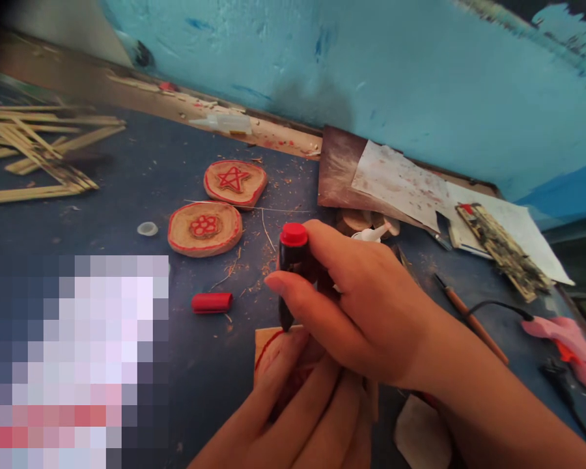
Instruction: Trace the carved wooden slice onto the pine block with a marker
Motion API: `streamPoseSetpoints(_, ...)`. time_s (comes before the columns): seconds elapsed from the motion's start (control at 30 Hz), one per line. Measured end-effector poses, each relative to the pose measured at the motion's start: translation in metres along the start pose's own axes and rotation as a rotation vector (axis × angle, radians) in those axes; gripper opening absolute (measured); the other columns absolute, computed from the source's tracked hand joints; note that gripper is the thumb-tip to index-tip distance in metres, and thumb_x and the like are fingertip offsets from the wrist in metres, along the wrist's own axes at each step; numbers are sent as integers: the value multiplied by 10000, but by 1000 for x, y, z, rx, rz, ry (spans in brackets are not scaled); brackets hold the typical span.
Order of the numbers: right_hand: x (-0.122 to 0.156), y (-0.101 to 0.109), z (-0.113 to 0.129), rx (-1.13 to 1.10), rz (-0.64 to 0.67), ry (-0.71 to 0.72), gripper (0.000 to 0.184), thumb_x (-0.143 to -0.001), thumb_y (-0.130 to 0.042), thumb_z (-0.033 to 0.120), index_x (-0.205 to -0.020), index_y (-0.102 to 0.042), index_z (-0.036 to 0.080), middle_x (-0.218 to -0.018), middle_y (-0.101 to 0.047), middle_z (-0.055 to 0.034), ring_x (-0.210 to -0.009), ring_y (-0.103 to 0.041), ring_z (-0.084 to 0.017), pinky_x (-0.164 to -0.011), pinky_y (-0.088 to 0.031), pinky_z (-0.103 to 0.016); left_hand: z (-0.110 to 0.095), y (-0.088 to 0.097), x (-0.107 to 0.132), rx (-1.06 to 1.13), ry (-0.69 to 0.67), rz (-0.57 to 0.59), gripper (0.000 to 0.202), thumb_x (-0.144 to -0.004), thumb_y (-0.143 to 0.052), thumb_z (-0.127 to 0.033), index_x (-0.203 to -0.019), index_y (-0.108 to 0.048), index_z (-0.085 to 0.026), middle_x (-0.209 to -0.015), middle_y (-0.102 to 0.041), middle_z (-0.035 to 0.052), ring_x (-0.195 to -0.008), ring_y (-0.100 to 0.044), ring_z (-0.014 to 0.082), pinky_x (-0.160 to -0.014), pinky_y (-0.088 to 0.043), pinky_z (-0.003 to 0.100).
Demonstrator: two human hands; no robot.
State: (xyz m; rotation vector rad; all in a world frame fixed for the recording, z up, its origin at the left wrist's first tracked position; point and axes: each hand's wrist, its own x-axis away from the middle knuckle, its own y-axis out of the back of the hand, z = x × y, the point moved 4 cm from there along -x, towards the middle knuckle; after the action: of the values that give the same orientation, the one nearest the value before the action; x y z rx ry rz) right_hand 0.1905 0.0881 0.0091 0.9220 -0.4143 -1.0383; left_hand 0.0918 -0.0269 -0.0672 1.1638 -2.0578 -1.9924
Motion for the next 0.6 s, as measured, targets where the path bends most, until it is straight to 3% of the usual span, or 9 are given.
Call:
streamPoseSetpoints(0.07,-1,1,0,17,-3,9,170,-1096,-617,356,-1040,-664,202,-804,-726,20,-632,-625,-133,-584,-455,-297,1,-3,2,-44,-5,-32,391,-1109,-561,-280,-1412,-709,-81,-1417,-746,167,-1272,-711,371,-1223,-482,605)
streamPoseSetpoints(0.27,-2,5,-3,38,17,18,201,-1103,-608,354,-985,-659,199,-763,-694,28,-592,-578,-116,-559,-421,-284,15,14,7,-120,-169,-6,380,-1092,-534,-253,-1410,-697,-124,-1456,-737,124,-1332,-693,318,-1289,-450,552)
streamPoseSetpoints(0.4,-1,7,-5,23,32,20,194,-1100,-614,347,-973,-657,208,-789,-709,21,-628,-594,-122,-576,-430,-279,17,15,8,-105,-170,8,373,-1078,-565,-272,-1400,-699,-138,-1427,-746,114,-1363,-677,333,-1331,-397,588)
streamPoseSetpoints(0.6,0,10,-6,45,35,34,243,-1096,-621,326,-915,-641,165,-708,-620,52,-566,-497,-78,-534,-381,-263,14,14,9,-126,-198,22,410,-1090,-544,-296,-1441,-688,-140,-1462,-731,107,-1373,-668,327,-1367,-340,604)
